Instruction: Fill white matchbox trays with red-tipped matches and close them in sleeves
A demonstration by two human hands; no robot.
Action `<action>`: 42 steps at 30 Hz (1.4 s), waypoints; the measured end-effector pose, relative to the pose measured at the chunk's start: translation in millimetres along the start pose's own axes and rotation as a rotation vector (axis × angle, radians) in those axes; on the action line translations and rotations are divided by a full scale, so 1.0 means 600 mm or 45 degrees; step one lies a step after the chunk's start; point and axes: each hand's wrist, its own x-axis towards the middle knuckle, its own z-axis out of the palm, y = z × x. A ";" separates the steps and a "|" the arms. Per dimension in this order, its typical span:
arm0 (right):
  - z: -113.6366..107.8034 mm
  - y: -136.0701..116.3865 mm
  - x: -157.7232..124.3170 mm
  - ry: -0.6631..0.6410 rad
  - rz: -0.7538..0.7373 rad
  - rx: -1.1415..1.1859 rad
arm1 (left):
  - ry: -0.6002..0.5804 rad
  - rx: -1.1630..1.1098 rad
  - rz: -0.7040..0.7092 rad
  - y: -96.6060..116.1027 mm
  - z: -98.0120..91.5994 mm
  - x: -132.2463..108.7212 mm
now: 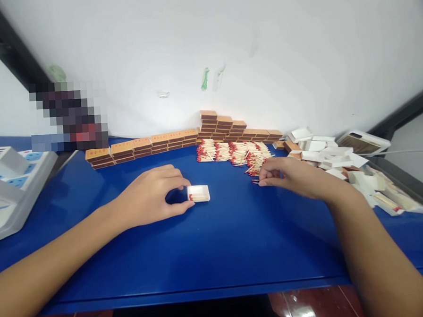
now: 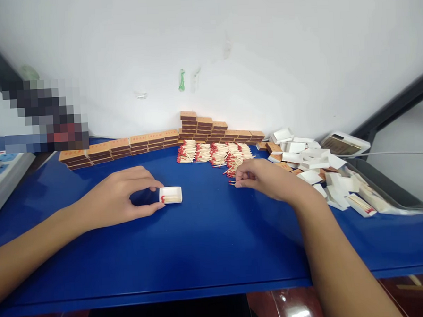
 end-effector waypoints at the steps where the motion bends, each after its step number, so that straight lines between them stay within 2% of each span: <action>1: 0.000 0.002 0.001 0.006 -0.004 0.000 | -0.002 -0.002 0.004 0.000 0.000 0.000; 7: 0.000 0.010 0.003 0.039 0.079 -0.044 | 0.000 -0.004 0.033 0.001 0.001 0.000; 11: 0.001 0.011 0.005 -0.021 0.053 0.024 | -0.010 -0.001 0.036 0.001 0.002 0.000; 15: 0.005 -0.003 0.005 -0.013 0.024 0.041 | -0.020 -0.005 0.045 0.002 0.003 0.000; 18: 0.017 -0.035 0.010 0.070 -0.071 0.102 | -0.023 -0.017 0.049 0.006 0.004 0.001; 22: 0.049 -0.101 0.021 0.207 -0.223 0.272 | -0.008 -0.010 0.073 0.013 0.009 0.004; 25: 0.074 -0.144 0.026 0.233 -0.321 0.301 | 0.021 0.000 0.108 0.016 0.013 0.006; 28: 0.093 -0.165 0.027 0.224 -0.386 0.244 | 0.034 0.003 0.137 0.019 0.017 0.008; 37: 0.120 -0.170 0.036 0.170 -0.352 0.045 | 0.060 0.013 0.173 0.019 0.021 0.007; 40: 0.108 -0.163 0.031 0.195 -0.385 0.084 | 0.053 -0.003 0.164 0.017 0.020 0.006; 42: 0.087 -0.141 0.025 0.273 -0.389 0.085 | 0.040 -0.006 0.141 0.017 0.017 0.005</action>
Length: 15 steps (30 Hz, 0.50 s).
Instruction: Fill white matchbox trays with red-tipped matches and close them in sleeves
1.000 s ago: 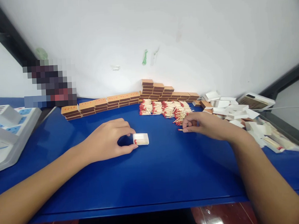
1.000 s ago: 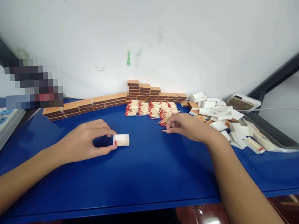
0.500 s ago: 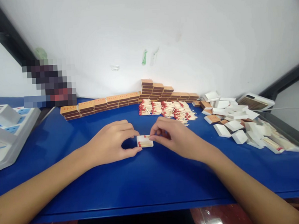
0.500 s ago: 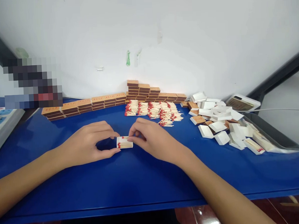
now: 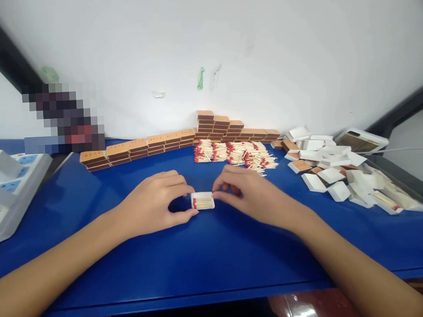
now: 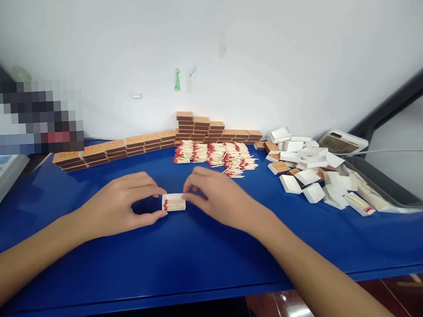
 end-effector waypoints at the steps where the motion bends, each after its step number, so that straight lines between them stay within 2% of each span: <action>1: -0.016 0.015 -0.005 0.040 0.014 -0.032 | -0.006 -0.002 -0.013 -0.001 -0.002 0.000; 3: -0.051 0.056 -0.017 0.135 0.095 -0.148 | -0.011 -0.006 -0.035 -0.002 -0.006 -0.002; 7: -0.106 0.135 -0.040 0.020 0.335 -0.262 | -0.014 -0.008 -0.055 -0.006 -0.012 -0.005; 10: -0.113 0.160 -0.044 -0.083 0.407 -0.205 | -0.010 -0.008 -0.045 -0.006 -0.012 -0.007; 15: -0.096 0.160 -0.041 -0.136 0.481 -0.197 | 0.003 -0.004 -0.035 -0.003 -0.013 -0.006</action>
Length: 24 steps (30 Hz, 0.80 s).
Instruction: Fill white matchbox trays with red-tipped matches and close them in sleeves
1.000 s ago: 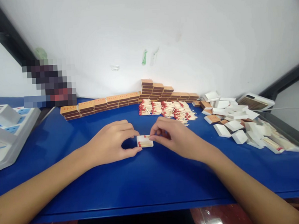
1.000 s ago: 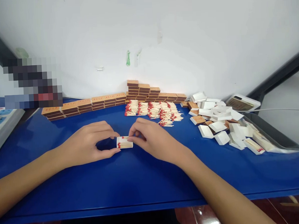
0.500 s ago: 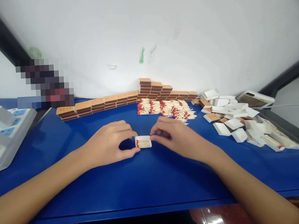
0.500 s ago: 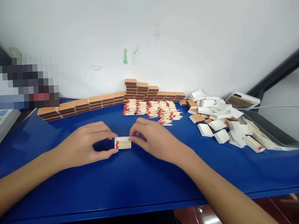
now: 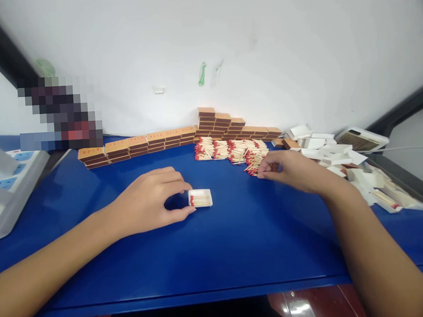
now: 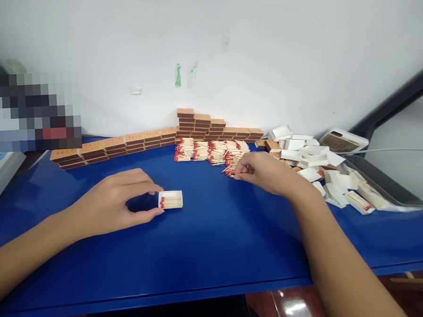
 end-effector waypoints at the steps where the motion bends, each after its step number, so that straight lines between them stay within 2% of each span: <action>1: 0.001 -0.002 -0.001 -0.014 0.015 -0.012 | -0.002 0.003 0.002 0.000 0.000 0.000; 10: -0.016 -0.019 -0.012 -0.075 0.052 -0.009 | -0.013 -0.003 -0.008 -0.003 -0.001 0.000; 16: -0.012 -0.016 -0.011 -0.080 0.115 -0.037 | -0.015 -0.003 -0.001 0.000 -0.002 0.002; 24: -0.009 -0.010 -0.010 -0.097 0.083 -0.014 | -0.014 0.002 0.006 -0.001 -0.002 -0.001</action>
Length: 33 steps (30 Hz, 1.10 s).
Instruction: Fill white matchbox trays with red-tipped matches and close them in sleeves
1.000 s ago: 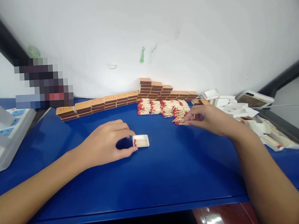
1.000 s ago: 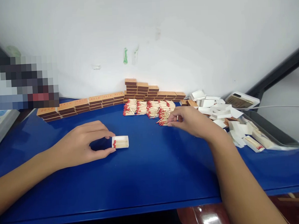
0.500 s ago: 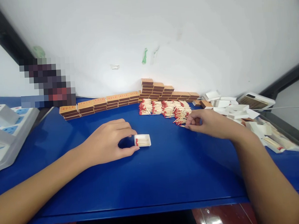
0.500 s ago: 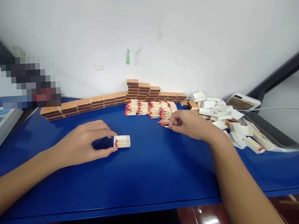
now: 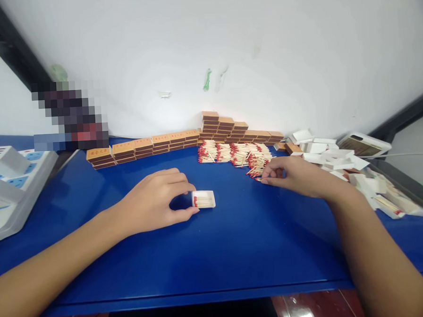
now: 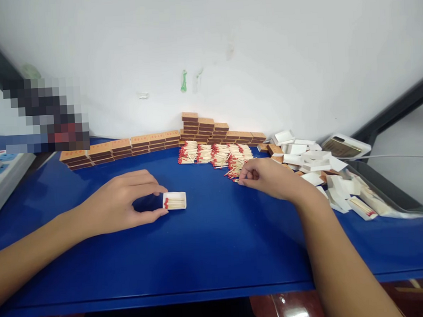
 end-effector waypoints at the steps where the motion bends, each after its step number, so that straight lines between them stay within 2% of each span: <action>1: 0.001 0.002 0.000 0.002 0.003 -0.007 | -0.001 0.002 0.000 0.000 0.000 0.000; 4: 0.002 0.002 0.001 0.007 -0.016 -0.012 | -0.002 0.007 0.001 -0.001 0.001 0.000; 7: 0.006 -0.020 0.001 0.033 -0.118 0.055 | 0.001 0.006 0.006 -0.001 0.003 0.001; 14: 0.049 -0.158 -0.013 0.205 -0.485 0.405 | 0.024 0.000 0.033 0.004 0.013 0.006; 18: 0.076 -0.198 -0.017 0.238 -0.624 0.384 | 0.050 -0.001 0.057 0.007 0.015 0.010; 27: 0.109 -0.207 -0.008 0.204 -0.595 0.153 | 0.057 0.007 0.074 0.006 0.019 0.008; 30: 0.097 -0.196 -0.008 0.225 -0.596 0.151 | 0.046 0.000 0.061 0.005 0.017 0.006; 33: 0.061 -0.146 -0.008 0.310 -0.554 0.112 | 0.017 -0.009 0.027 0.001 0.012 0.005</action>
